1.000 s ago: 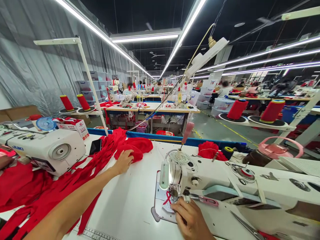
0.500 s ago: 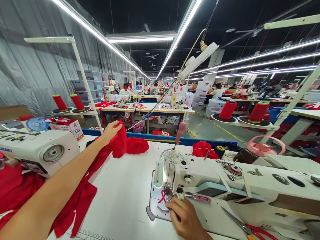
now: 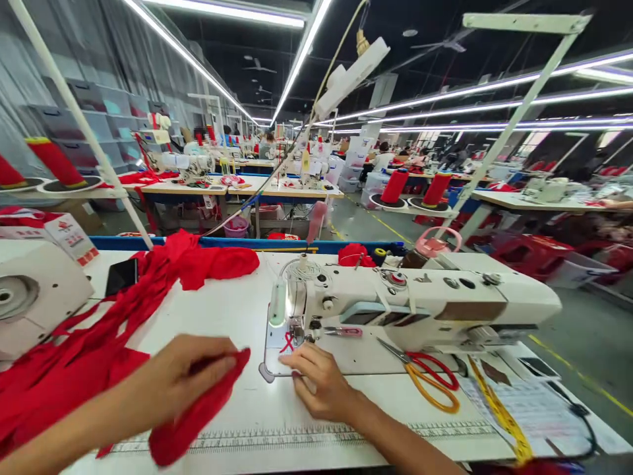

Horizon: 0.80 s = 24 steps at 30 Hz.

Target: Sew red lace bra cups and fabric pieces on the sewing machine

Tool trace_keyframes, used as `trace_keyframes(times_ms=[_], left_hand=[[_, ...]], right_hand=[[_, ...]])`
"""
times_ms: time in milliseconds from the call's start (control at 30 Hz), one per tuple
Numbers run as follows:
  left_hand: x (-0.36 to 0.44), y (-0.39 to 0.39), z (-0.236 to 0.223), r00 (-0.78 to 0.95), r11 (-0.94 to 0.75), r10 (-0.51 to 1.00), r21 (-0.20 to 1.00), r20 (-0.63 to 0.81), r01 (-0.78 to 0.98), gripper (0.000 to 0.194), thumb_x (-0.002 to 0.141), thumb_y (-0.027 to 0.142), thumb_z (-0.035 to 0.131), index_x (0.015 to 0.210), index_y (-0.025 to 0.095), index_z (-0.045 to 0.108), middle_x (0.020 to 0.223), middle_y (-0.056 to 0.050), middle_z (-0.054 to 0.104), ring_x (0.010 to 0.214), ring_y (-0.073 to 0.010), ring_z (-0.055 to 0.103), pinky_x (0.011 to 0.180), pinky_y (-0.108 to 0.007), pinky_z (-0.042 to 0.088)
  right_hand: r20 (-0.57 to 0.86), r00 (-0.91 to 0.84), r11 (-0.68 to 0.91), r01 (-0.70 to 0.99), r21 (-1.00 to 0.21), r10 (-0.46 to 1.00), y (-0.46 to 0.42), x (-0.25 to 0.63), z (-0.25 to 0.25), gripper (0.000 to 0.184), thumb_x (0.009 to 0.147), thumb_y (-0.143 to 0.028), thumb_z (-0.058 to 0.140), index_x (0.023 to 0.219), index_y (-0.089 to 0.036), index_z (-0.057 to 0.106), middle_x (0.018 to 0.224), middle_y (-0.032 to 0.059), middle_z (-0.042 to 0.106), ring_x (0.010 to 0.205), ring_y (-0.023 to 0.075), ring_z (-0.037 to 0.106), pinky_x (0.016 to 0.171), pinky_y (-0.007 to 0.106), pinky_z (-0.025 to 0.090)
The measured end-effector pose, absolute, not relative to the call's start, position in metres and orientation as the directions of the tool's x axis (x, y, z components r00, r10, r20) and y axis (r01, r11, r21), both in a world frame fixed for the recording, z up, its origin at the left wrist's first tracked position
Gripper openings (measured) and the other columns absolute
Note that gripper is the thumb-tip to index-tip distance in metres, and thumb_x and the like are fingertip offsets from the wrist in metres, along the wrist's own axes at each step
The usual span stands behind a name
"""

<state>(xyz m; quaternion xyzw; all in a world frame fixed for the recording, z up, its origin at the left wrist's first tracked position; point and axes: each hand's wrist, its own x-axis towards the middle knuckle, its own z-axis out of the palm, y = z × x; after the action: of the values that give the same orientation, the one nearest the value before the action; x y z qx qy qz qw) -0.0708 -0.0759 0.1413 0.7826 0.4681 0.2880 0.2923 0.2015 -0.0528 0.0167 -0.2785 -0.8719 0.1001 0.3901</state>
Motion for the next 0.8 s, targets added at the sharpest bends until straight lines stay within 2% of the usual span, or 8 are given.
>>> trace_keyframes(times_ms=[67,133,233,300,433,533,633,800], left_hand=[[-0.058,-0.102,0.115,0.527,-0.361,0.849,0.760,0.029,0.540,0.036,0.098,0.046,0.046,0.082,0.025,0.071,0.074,0.001,0.070,0.069,-0.0156,0.062,0.063,-0.021,0.051],[-0.049,-0.117,0.095,0.565,-0.316,0.824,0.797,-0.038,0.514,0.039,0.099,0.047,0.043,0.082,0.024,0.069,0.075,0.001,0.070,0.072,-0.0155,0.062,0.067,-0.020,0.051],[-0.047,-0.119,0.080,0.556,-0.256,0.827,0.825,-0.083,0.503,0.045,0.100,0.051,0.040,0.080,0.021,0.067,0.071,0.001,0.068,0.068,-0.0144,0.061,0.061,-0.018,0.049],[-0.050,-0.109,0.077,0.557,-0.267,0.827,0.820,-0.074,0.506,0.045,0.101,0.049,0.038,0.081,0.020,0.067,0.073,0.000,0.068,0.068,-0.0144,0.062,0.061,-0.019,0.049],[-0.052,-0.077,0.061,0.593,-0.500,0.799,0.655,0.098,0.566,0.034,0.103,0.034,0.036,0.087,0.020,0.063,0.082,-0.001,0.068,0.073,-0.0147,0.063,0.067,-0.023,0.051],[-0.039,-0.055,0.030,0.621,-0.718,0.694,0.415,0.365,0.558,0.025,0.102,0.019,0.037,0.094,0.019,0.061,0.122,-0.009,0.067,0.112,-0.0207,0.063,0.091,-0.031,0.052],[-0.023,-0.043,-0.005,0.668,-0.818,0.562,0.207,0.487,0.537,0.025,0.096,0.004,0.037,0.098,0.016,0.058,0.142,-0.012,0.057,0.138,-0.0256,0.046,0.112,-0.043,0.042],[-0.011,-0.042,-0.033,0.704,-0.829,0.525,0.103,0.478,0.549,0.028,0.090,-0.003,0.036,0.097,0.015,0.057,0.134,-0.011,0.063,0.139,-0.0286,0.045,0.118,-0.054,0.033]], right_hand=[[0.460,-0.582,0.690,0.262,-0.675,0.671,-0.080,0.189,0.032,0.060,0.089,-0.031,0.060,0.144,-0.017,0.043,0.122,0.0122,0.064,0.107,0.0219,0.060,0.092,0.035,0.050],[0.169,-0.653,0.331,0.132,-0.934,0.738,-0.107,0.174,0.042,0.071,0.081,-0.051,0.073,0.140,-0.020,0.049,0.118,0.0093,0.064,0.099,0.0210,0.060,0.084,0.032,0.052],[-0.156,-0.722,-0.226,0.000,-0.974,0.674,-0.132,0.160,0.038,0.057,0.073,-0.064,0.076,0.103,-0.017,0.067,0.082,-0.0009,0.059,0.069,0.0106,0.050,0.061,0.021,0.042],[-0.186,-0.705,-0.335,-0.077,-0.939,0.684,-0.135,0.160,0.031,0.057,0.072,-0.068,0.075,0.089,-0.014,0.065,0.074,-0.0021,0.054,0.064,0.0087,0.046,0.058,0.020,0.039],[-0.020,-0.620,0.038,0.080,-0.996,0.784,-0.110,0.180,0.023,0.047,0.092,-0.062,0.056,0.085,-0.016,0.065,0.073,0.0002,0.059,0.064,0.0119,0.055,0.058,0.022,0.043],[0.296,-0.353,0.444,0.489,-0.750,0.888,-0.079,0.199,0.014,0.031,0.103,-0.033,0.044,0.090,-0.019,0.067,0.078,0.0019,0.064,0.072,0.0138,0.058,0.066,0.024,0.046],[0.426,-0.259,0.481,0.658,-0.579,0.867,-0.052,0.214,-0.001,0.031,0.098,-0.012,0.040,0.110,-0.020,0.068,0.092,0.0064,0.064,0.086,0.0183,0.059,0.077,0.029,0.048],[0.412,-0.490,0.633,0.680,-0.371,0.768,-0.043,0.229,-0.020,0.058,0.078,0.006,0.044,0.121,-0.025,0.068,0.095,0.0061,0.060,0.087,0.0204,0.051,0.075,0.031,0.043]])
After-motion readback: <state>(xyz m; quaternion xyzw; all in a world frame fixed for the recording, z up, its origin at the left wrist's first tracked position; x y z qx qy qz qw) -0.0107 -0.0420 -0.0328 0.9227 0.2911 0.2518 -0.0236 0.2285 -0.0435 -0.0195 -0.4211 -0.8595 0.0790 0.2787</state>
